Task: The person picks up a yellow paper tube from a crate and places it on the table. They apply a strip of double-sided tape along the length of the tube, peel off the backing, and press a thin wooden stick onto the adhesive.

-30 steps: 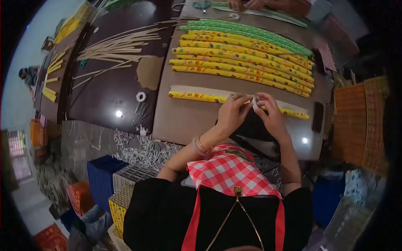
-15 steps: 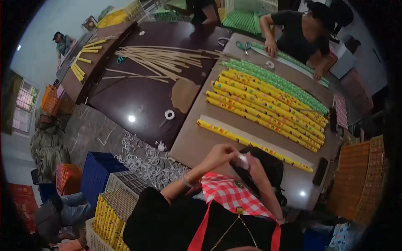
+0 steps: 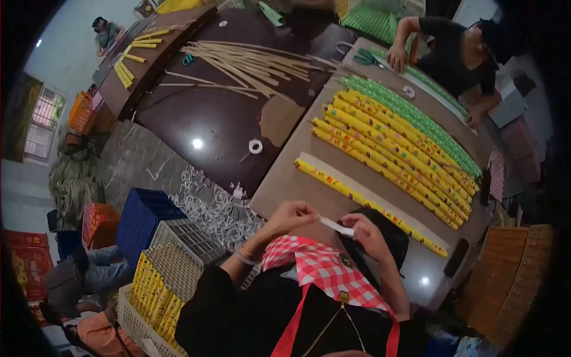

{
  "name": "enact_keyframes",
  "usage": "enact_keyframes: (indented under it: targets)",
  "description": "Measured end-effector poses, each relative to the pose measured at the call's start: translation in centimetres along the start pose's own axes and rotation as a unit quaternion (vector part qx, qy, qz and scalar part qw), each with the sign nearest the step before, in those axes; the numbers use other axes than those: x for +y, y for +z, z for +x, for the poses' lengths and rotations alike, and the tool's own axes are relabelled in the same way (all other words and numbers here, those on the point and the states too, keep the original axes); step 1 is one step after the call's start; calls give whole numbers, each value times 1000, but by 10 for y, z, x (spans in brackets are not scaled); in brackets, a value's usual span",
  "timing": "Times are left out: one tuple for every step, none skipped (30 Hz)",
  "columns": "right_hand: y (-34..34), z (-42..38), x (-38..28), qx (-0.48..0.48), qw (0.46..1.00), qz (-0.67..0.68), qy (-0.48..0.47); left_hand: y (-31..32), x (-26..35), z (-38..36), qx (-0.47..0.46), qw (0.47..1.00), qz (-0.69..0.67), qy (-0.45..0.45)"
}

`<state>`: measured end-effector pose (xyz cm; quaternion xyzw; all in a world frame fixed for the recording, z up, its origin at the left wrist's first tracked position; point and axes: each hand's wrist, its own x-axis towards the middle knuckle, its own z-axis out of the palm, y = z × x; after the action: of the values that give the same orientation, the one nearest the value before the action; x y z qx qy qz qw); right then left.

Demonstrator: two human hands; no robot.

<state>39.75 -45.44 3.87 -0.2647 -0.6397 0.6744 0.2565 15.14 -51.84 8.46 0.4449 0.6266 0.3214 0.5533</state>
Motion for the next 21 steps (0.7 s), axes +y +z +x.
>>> enact_keyframes:
  targets:
    - [0, 4, -20, 2, 1000, 9, 23, -2, -12, 4, 16, 999, -38, -3]
    - [-7, 9, -11, -4, 1000, -12, 15, -4, -25, 10, 30, 997, -73, -5]
    - [-6, 16, -10, 17, 999, -25, 12, -5, -31, 14, 54, 993, -107, 2]
    - [-11, 23, -3, 20, 998, -28, 43, -8, -36, 18, 79, 987, -138, 12]
    - [-11, 33, 2, 42, 998, -42, 28, -13, -42, 25, 91, 988, -123, 11]
    - [-9, 44, 5, 62, 996, -56, 11, -18, -47, 32, 104, 989, -107, 13]
    - [-9, 54, 8, 81, 994, -68, 33, -22, -39, 37, 114, 988, -94, 33]
    - [-11, 64, 11, 97, 991, -80, 53, -28, -32, 44, 127, 991, -34, 16]
    - [-11, 75, 14, 115, 986, -91, 74, -34, -29, 53, 139, 990, 27, 0]
    - [-13, 86, 19, 132, 982, -102, 93, -37, -31, 65, 158, 987, 13, -6]
    - [-15, 96, 31, 154, 977, -147, 23, -41, -34, 75, 153, 988, 12, -11]
    - [-17, 106, 40, 156, 976, -147, 27, -45, -36, 87, 193, 977, 77, 56]
    - [-19, 115, 49, 167, 972, -136, 94, -49, -40, 100, 230, 955, 140, 123]
    - [-19, 121, 49, 177, 963, -123, 162, -52, -41, 112, 244, 947, 169, 120]
    - [-18, 127, 49, 179, 962, -123, 168, -55, -43, 123, 238, 949, 167, 117]
    - [-16, 131, 50, 193, 957, -148, 157, -58, -46, 132, 235, 950, 176, 108]
    - [-15, 135, 50, 207, 952, -172, 146, -60, -47, 140, 231, 950, 186, 98]
    - [-18, 137, 55, 207, 951, -169, 153, -61, -48, 147, 232, 951, 194, 70]
    - [-19, 141, 64, 213, 949, -181, 145, -62, -51, 152, 225, 952, 194, 65]
    - [-18, 145, 66, 218, 947, -193, 136, -63, -47, 155, 226, 946, 221, 64]
    - [-19, 147, 66, 219, 947, -190, 142, -64, -45, 158, 228, 939, 248, 65]
